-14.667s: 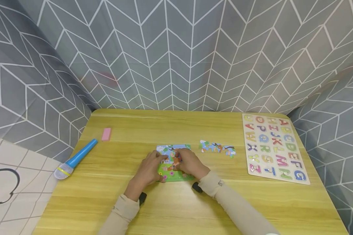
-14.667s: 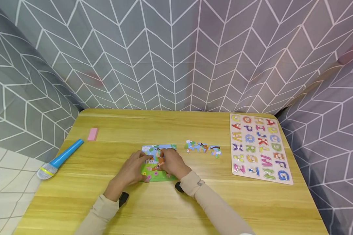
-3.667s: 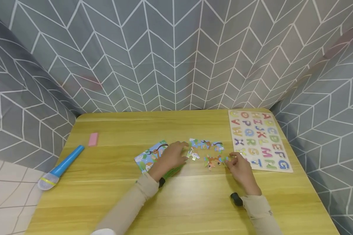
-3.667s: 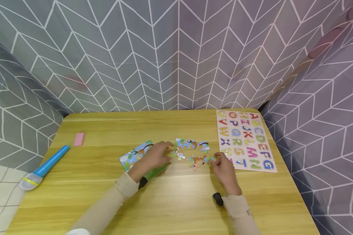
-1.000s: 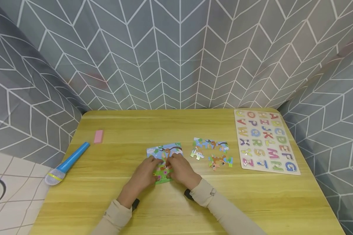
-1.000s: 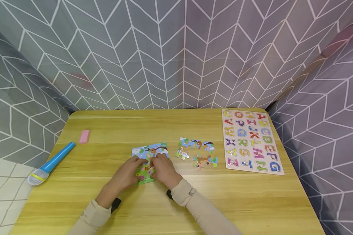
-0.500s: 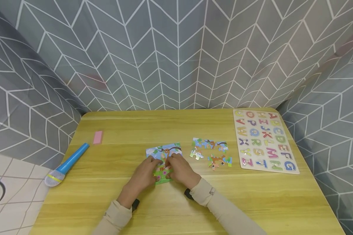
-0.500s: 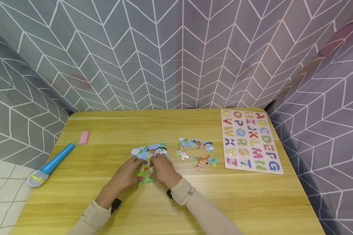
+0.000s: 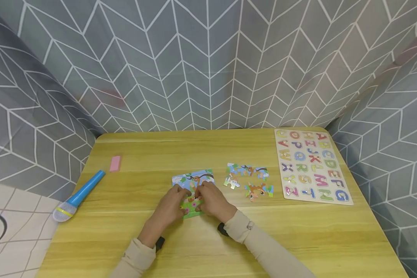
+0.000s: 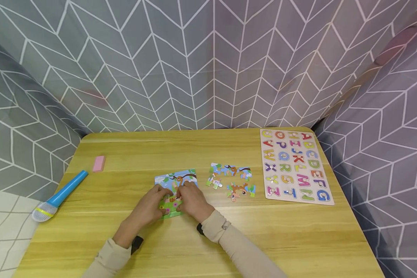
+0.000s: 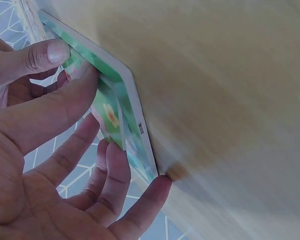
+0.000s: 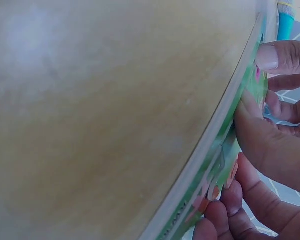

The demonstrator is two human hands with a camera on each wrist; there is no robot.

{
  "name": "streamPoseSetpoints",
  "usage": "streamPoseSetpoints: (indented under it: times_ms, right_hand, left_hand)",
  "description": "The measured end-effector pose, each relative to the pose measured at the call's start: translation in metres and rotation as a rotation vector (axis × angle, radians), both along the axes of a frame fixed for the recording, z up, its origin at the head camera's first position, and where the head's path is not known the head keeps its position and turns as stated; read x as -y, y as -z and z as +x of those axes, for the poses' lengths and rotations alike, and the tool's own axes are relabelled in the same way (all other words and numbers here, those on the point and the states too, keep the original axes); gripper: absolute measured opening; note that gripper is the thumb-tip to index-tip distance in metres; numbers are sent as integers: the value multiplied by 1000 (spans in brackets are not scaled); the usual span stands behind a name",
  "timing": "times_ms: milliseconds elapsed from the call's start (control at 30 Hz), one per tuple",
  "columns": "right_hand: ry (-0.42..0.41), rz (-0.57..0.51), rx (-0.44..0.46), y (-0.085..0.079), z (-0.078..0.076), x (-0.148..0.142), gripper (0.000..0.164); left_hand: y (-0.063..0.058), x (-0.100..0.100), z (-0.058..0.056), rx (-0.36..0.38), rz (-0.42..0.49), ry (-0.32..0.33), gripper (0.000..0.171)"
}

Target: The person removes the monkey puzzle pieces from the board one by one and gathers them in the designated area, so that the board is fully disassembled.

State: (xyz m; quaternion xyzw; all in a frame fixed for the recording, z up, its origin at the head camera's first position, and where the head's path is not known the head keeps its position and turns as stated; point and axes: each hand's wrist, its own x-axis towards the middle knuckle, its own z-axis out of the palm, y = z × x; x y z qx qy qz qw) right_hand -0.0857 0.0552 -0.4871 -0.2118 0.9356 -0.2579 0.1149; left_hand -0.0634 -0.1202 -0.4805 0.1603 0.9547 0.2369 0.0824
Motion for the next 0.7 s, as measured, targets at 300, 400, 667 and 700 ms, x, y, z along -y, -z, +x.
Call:
streamPoseSetpoints:
  times_ms: [300, 400, 667, 700]
  right_hand:
    - [25, 15, 34, -1, 0, 1, 35]
    - [31, 10, 41, -1, 1, 1, 35]
    - [27, 5, 49, -3, 4, 3, 34]
    - [25, -3, 52, -4, 4, 3, 33]
  left_hand:
    - [1, 1, 3, -12, 35, -5, 37]
    - [2, 0, 3, -2, 47, -25, 37]
    - [3, 0, 3, -1, 61, -51, 35]
    - [3, 0, 3, 0, 60, -52, 35]
